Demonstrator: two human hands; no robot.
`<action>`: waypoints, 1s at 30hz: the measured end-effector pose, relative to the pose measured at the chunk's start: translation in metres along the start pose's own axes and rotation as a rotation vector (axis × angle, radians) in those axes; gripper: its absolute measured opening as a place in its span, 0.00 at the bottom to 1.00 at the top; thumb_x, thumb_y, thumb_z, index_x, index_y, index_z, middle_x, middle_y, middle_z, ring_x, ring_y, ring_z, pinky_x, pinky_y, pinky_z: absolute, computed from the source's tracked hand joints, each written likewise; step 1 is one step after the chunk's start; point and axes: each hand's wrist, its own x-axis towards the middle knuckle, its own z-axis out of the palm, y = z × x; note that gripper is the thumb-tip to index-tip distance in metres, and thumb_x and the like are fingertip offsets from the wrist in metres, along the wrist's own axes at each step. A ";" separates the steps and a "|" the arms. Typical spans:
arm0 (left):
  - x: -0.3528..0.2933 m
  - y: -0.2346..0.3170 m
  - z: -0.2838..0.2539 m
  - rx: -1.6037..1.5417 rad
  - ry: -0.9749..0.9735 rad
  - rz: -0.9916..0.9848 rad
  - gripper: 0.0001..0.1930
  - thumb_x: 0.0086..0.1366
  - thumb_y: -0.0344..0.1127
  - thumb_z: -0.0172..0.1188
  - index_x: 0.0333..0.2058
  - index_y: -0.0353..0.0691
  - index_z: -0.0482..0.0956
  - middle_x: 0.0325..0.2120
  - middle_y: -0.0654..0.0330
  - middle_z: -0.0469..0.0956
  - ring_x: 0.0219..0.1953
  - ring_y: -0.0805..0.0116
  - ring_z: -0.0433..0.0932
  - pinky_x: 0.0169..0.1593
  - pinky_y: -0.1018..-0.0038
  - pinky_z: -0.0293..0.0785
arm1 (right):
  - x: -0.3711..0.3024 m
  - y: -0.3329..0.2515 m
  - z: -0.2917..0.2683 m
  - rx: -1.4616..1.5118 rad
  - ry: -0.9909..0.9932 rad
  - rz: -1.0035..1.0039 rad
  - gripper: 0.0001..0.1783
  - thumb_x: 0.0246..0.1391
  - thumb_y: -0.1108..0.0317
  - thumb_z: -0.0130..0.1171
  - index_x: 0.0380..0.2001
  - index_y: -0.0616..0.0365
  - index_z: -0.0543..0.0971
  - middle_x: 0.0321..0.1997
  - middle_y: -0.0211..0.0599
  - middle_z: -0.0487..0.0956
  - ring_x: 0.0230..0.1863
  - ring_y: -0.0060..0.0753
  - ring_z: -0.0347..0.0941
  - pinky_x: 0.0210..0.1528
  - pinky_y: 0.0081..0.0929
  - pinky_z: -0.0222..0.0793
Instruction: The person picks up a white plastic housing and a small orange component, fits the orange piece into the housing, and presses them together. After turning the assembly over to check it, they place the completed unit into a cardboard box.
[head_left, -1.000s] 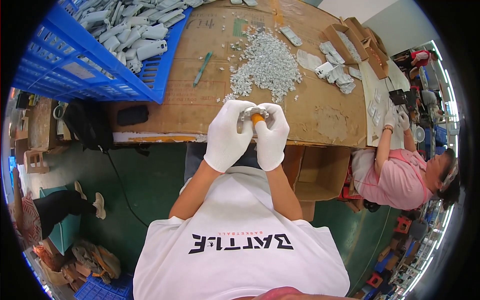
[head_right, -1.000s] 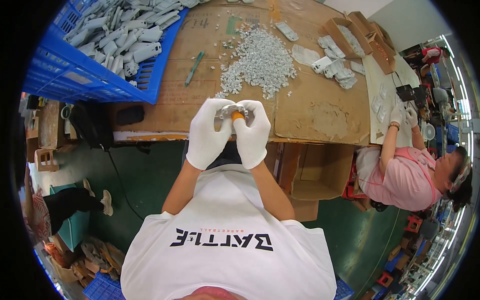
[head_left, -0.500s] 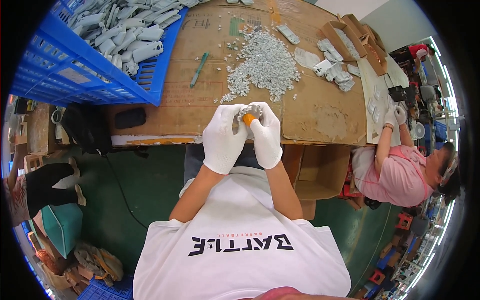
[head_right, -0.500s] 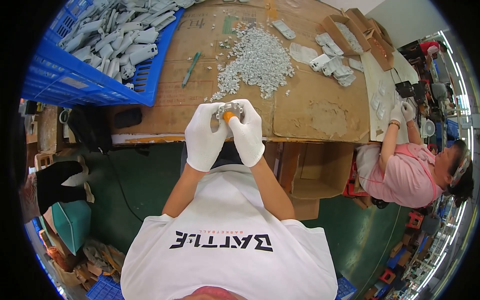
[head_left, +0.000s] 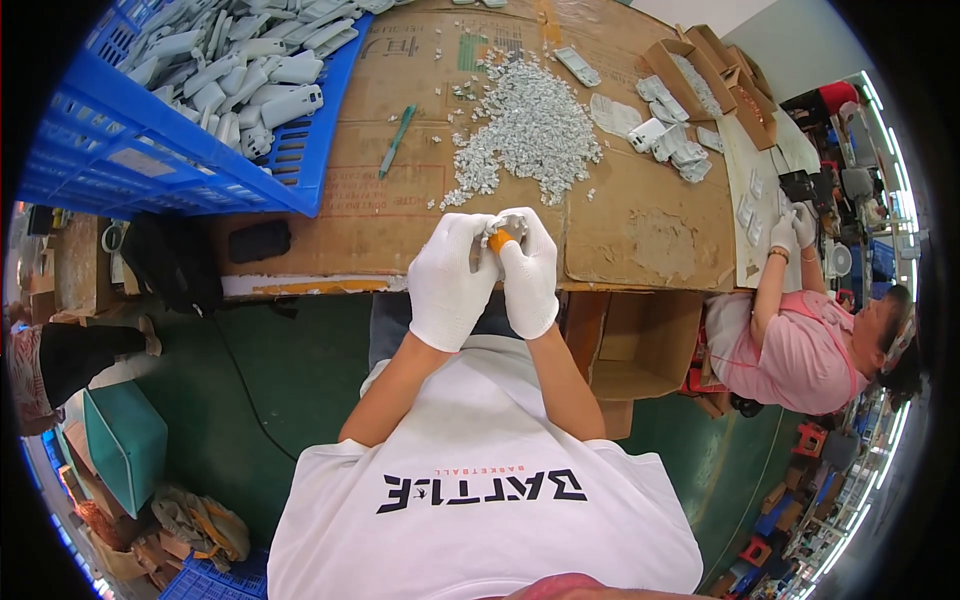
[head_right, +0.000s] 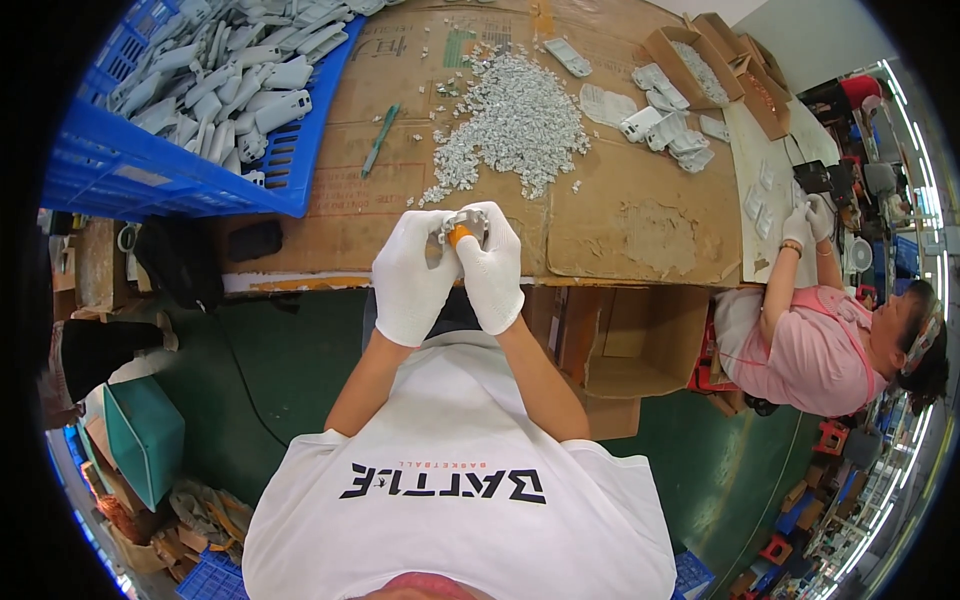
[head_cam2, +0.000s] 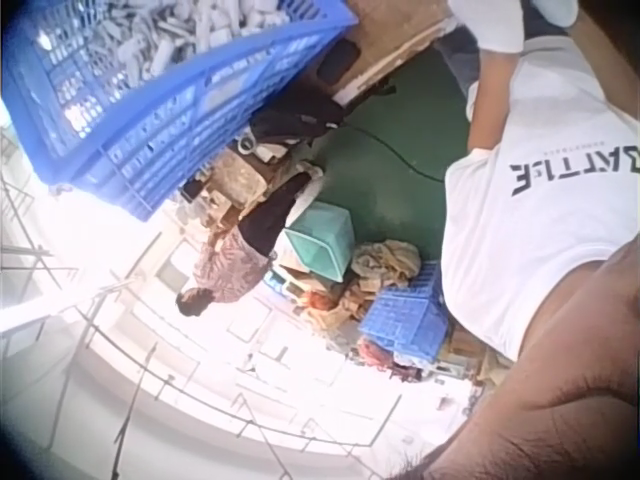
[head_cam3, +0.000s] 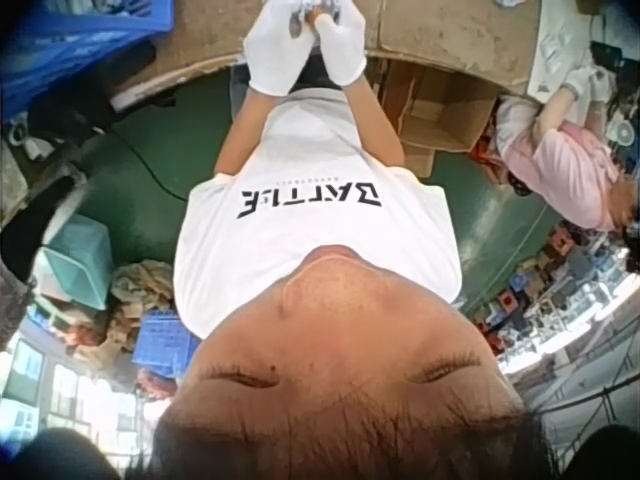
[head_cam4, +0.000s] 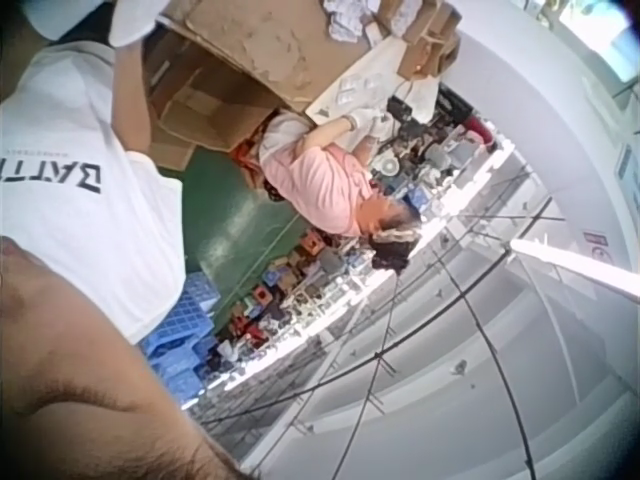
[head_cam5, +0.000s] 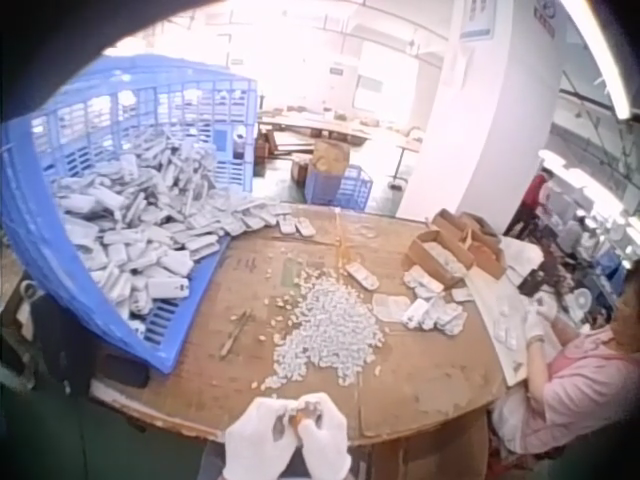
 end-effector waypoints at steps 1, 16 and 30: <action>0.000 -0.002 0.002 0.000 0.016 0.035 0.14 0.53 0.23 0.64 0.40 0.41 0.77 0.35 0.58 0.78 0.36 0.58 0.80 0.39 0.69 0.76 | 0.000 -0.001 0.001 0.030 0.006 0.027 0.05 0.55 0.78 0.51 0.35 0.61 0.73 0.31 0.26 0.72 0.32 0.14 0.65 0.33 0.17 0.65; 0.007 -0.007 0.021 -0.096 -0.077 0.032 0.14 0.55 0.24 0.64 0.40 0.40 0.77 0.34 0.57 0.78 0.34 0.59 0.80 0.38 0.70 0.76 | -0.012 0.009 -0.029 -0.054 0.083 -0.175 0.37 0.50 0.81 0.49 0.65 0.60 0.55 0.56 0.43 0.66 0.51 0.31 0.69 0.55 0.30 0.68; 0.021 0.005 0.019 -0.444 -0.383 -0.396 0.20 0.56 0.23 0.54 0.50 0.31 0.74 0.42 0.59 0.79 0.44 0.75 0.77 0.48 0.77 0.75 | -0.039 0.016 -0.066 -0.974 -0.004 -0.858 0.28 0.35 0.76 0.67 0.45 0.53 0.74 0.56 0.40 0.72 0.50 0.47 0.70 0.52 0.42 0.69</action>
